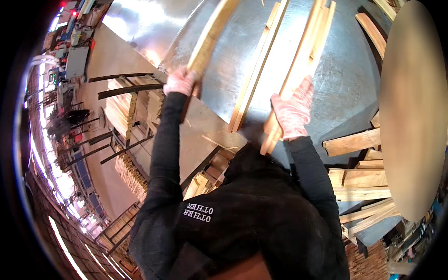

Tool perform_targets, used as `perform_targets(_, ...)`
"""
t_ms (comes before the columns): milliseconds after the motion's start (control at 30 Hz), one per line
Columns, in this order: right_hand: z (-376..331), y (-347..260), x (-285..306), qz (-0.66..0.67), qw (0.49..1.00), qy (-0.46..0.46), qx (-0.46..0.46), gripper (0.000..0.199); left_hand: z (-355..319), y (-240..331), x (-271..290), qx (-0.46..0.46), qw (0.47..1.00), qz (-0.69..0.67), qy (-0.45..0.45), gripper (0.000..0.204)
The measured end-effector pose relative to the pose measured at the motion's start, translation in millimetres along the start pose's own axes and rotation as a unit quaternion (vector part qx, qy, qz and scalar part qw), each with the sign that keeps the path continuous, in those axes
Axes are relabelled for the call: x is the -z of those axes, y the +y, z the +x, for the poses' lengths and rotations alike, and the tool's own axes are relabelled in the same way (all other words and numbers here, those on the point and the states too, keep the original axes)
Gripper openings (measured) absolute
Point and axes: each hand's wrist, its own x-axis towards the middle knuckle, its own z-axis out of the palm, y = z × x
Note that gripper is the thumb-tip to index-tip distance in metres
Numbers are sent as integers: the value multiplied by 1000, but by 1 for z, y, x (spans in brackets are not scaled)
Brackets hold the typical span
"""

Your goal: The person sorts wooden planks on a metal table, picking up pieces from a disorganized pile and arranging them into a neat stack. The person wears pink gloves and handles the wood by hand, repeatedly moving planks from the right side of the table to the left side.

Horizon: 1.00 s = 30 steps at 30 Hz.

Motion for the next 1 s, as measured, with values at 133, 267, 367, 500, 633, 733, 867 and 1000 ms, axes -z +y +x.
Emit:
perform_targets(133,14,-14,-30,106,989,56,83,107,53,1,37,-3,992,121,30,43)
perform_targets(267,15,-8,-62,254,964,-38,67,87,-9,79,3,-215,966,-96,112,81)
perform_targets(367,25,-3,6,20,998,-44,27,90,-83,117,-82,-232,959,-140,-78,113)
perform_targets(500,42,121,123,-243,872,352,-238,100,-105,142,-82,-224,974,-8,-42,119)
perform_targets(633,26,174,159,-239,827,295,-414,79,-112,142,-63,-196,975,71,-73,115)
perform_targets(733,10,177,133,-94,888,316,-322,66,-121,136,-59,-375,919,114,47,107)
perform_targets(867,-50,111,104,732,654,155,-113,47,-158,238,-79,-107,749,-379,-533,73)
perform_targets(1000,-94,145,163,56,997,44,-11,31,-218,300,-76,-33,573,-310,-758,56)
